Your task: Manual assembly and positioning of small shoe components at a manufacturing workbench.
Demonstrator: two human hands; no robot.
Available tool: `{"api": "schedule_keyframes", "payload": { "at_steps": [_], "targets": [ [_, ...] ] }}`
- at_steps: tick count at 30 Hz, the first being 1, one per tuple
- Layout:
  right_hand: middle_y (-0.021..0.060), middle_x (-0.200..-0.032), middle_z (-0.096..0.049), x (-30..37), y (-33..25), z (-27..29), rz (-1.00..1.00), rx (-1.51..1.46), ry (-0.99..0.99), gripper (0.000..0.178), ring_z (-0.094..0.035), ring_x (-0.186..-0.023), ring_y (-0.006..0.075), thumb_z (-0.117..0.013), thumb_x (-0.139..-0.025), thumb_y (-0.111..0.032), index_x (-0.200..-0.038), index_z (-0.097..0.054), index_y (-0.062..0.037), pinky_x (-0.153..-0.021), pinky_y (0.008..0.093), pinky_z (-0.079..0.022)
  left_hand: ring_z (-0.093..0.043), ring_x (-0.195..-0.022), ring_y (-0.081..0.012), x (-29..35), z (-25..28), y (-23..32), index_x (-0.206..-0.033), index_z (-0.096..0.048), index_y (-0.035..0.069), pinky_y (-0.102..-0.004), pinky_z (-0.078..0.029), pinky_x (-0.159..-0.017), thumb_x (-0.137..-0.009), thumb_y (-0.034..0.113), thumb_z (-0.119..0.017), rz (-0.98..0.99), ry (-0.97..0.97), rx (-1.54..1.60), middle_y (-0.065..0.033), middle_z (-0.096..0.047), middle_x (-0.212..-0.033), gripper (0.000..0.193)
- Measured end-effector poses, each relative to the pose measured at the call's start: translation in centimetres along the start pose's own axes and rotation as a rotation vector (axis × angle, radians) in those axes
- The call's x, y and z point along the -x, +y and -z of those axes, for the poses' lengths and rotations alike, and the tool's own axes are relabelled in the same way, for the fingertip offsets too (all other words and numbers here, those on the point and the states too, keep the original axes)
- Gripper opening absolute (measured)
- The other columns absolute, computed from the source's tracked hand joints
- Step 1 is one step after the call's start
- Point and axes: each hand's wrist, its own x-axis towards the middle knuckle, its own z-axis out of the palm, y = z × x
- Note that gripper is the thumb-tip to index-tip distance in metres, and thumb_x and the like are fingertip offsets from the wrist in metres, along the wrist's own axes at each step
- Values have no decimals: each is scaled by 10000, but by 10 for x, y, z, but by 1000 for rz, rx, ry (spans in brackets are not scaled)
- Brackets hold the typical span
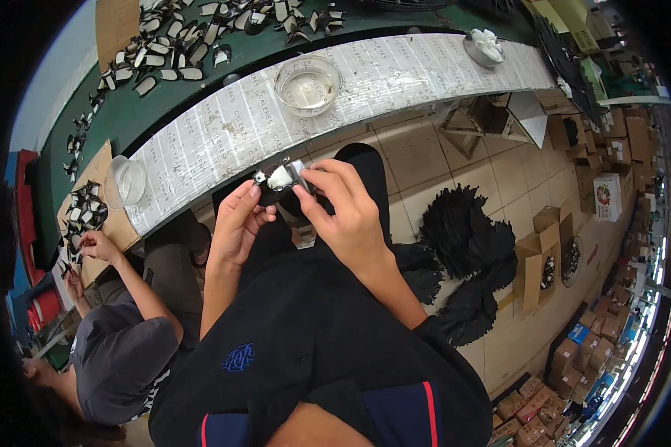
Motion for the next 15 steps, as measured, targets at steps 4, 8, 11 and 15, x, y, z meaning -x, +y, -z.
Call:
{"api": "schedule_keyframes", "payload": {
  "at_steps": [4, 8, 11, 15],
  "targets": [
    [136, -1061, -625, -3, 5, 6, 3, 76, 77, 233, -669, -850, 221, -752, -824, 18, -1040, -664, 23, -680, 296, -581, -662, -783, -110, 1, -2, 2, -1169, -631, -22, -256, -571, -707, -1016, 189, -580, 4, -2, 9, -69, -693, -964, 266],
    [136, -1073, -643, -2, 13, 16, -125, -12, 152, 226, -676, -857, 198, -739, -842, 15, -1057, -673, 29, -704, 277, -597, -656, -798, -103, 5, -3, 6, -1189, -620, -19, -254, -568, -720, -1024, 191, -564, 2, -42, 12, -67, -690, -982, 273],
    [123, -1095, -635, 1, 22, 21, -171, -95, 158, 205, -671, -884, 168, -721, -868, 13, -1064, -670, 41, -710, 277, -607, -649, -801, -124, 11, -6, 7, -1240, -574, -26, -267, -559, -727, -1004, 224, -604, 3, -91, 101, -87, -677, -970, 345],
    [109, -1111, -620, 18, 45, 20, -312, -216, 118, 182, -661, -904, 152, -700, -898, 2, -1069, -664, 54, -743, 268, -595, -564, -765, -156, 20, -13, 10, -1233, -534, -9, -251, -488, -629, -896, 258, -747, -9, -373, 369, -74, -583, -951, 479]
  ]
}}
